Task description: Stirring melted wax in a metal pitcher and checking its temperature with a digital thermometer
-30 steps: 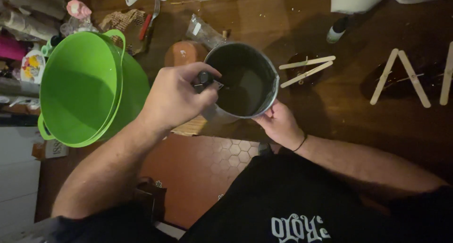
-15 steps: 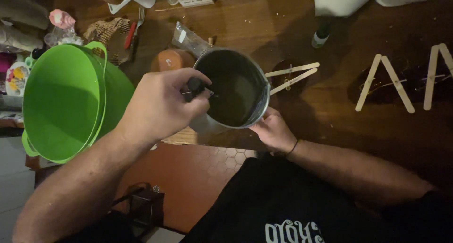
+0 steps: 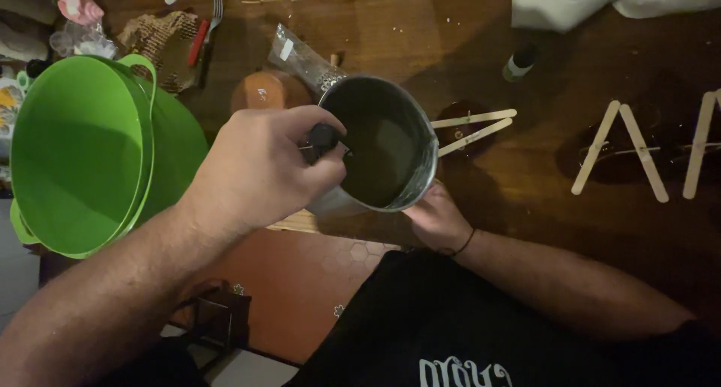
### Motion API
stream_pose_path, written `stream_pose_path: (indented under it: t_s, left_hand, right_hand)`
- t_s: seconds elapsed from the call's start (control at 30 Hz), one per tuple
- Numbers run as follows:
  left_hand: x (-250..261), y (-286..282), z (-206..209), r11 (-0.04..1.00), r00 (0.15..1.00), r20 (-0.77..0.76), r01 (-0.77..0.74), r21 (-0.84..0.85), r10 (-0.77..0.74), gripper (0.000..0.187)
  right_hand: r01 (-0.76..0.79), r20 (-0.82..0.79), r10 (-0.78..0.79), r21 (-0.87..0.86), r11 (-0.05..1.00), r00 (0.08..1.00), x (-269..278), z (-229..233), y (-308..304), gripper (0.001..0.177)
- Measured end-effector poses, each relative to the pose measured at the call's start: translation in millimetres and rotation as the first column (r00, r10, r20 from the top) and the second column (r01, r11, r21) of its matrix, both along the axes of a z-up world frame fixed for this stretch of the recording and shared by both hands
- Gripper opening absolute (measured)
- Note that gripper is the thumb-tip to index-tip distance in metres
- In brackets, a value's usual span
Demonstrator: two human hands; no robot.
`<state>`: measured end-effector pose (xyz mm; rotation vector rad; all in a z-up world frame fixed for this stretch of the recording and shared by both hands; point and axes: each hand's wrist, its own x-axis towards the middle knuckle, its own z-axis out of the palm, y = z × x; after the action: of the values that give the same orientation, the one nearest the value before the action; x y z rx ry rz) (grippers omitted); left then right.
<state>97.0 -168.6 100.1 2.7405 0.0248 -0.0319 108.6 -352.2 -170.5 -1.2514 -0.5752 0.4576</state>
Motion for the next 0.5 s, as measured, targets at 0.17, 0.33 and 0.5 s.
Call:
stream_pose_path:
  t_s: [0.17, 0.33, 0.5]
  left_hand:
    - [7, -1, 2, 1.000, 0.999, -0.031, -0.013, 0.020, 0.014, 0.013]
    - [14, -3, 1, 0.997, 0.998, -0.055, -0.006, 0.072, 0.010, 0.015]
    - [20, -8, 6, 0.997, 0.996, -0.091, -0.009, 0.080, 0.016, 0.015]
  right_hand:
    - [0.072, 0.644, -0.001, -0.084, 0.994, 0.765, 8, -14, -3, 0.030]
    - [0.147, 0.726, -0.169, 0.095, 0.985, 0.666, 8, -22, 1, 0.025]
    - [0.173, 0.735, -0.151, 0.047, 0.984, 0.661, 9, -32, 2, 0.021]
